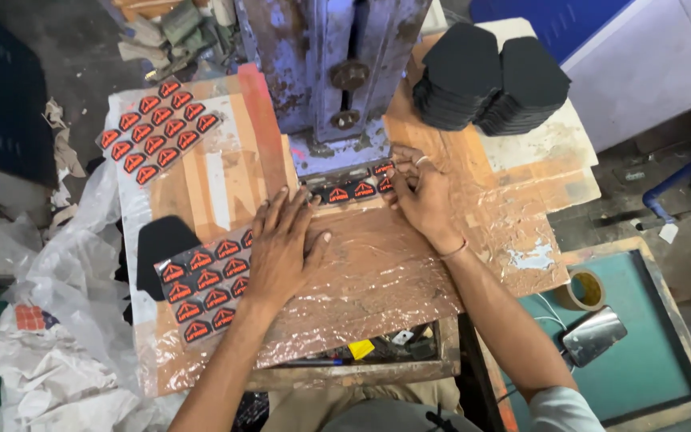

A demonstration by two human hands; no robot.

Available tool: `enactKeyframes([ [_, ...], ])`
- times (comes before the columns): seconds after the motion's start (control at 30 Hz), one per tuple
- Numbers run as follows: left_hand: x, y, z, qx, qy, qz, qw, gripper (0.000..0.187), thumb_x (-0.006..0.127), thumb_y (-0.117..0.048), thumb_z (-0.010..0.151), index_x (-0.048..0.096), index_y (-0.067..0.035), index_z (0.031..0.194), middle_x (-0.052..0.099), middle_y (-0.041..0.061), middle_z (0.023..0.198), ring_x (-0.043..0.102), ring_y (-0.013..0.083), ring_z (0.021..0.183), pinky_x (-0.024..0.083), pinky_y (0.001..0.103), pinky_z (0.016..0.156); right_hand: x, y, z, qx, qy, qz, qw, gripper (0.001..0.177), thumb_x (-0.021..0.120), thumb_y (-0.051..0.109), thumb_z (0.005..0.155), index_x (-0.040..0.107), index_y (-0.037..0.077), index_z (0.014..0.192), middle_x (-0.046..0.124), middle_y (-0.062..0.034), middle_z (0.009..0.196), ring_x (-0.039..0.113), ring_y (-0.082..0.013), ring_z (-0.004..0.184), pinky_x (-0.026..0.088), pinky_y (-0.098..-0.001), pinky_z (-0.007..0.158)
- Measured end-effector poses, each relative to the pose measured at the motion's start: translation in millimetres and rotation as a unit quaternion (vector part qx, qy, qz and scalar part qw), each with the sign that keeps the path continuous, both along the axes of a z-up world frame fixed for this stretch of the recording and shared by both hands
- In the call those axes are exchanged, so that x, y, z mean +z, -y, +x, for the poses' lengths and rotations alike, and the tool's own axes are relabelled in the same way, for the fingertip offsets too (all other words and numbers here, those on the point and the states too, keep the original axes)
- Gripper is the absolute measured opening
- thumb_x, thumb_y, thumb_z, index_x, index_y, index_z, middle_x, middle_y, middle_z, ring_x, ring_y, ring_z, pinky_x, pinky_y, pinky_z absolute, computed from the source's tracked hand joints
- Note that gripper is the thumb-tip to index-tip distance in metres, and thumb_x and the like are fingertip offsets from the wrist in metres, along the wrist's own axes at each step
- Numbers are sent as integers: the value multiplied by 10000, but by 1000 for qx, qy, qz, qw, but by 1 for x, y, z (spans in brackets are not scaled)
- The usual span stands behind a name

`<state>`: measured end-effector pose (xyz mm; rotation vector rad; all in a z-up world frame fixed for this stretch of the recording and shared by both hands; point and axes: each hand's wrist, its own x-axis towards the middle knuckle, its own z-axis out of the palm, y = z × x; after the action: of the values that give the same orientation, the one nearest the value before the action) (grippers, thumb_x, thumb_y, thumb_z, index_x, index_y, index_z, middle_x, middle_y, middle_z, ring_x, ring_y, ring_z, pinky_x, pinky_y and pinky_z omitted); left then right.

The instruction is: The person repeatedly places a black fabric item under a press machine, then peels a clear plastic sheet containing multiple orange and black stickers and applies them onto the fabric. The person handles the fabric and sticker sheets by hand, repeating the process for several items.

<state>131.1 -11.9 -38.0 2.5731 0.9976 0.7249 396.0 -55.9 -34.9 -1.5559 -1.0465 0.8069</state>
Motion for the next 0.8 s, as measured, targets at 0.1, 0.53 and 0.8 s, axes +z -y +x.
enactKeyframes([
  [0.1, 3, 5, -10, -8, 0, 5, 1000, 574, 625, -389, 976, 549, -28, 1414, 521, 184, 1521, 401, 400, 1458, 256, 579, 1209, 5, 13, 0, 21, 2, 31, 999, 401, 578, 3, 1016, 505, -25, 1409, 722, -49, 985, 692, -75, 702, 554, -213, 553],
  [0.53, 0, 19, -245, 384, 80, -316, 864, 581, 881, -330, 803, 689, 61, 1187, 747, 206, 1022, 635, 181, 843, 517, 330, 765, 43, 115, -20, 30, 219, -35, 975, 375, 755, 104, 887, 690, 51, 1253, 770, -41, 896, 693, -77, 722, 560, -239, 617],
  [0.8, 72, 67, -111, 79, 214, -404, 886, 313, 824, -142, 781, 755, -41, 1069, 768, -12, 805, 645, 41, 709, 555, 244, 627, 56, 102, -86, 262, 10, -5, 965, 835, 866, 190, 709, 479, 28, 1431, 615, -59, 1348, 692, -117, 941, 530, -291, 934],
])
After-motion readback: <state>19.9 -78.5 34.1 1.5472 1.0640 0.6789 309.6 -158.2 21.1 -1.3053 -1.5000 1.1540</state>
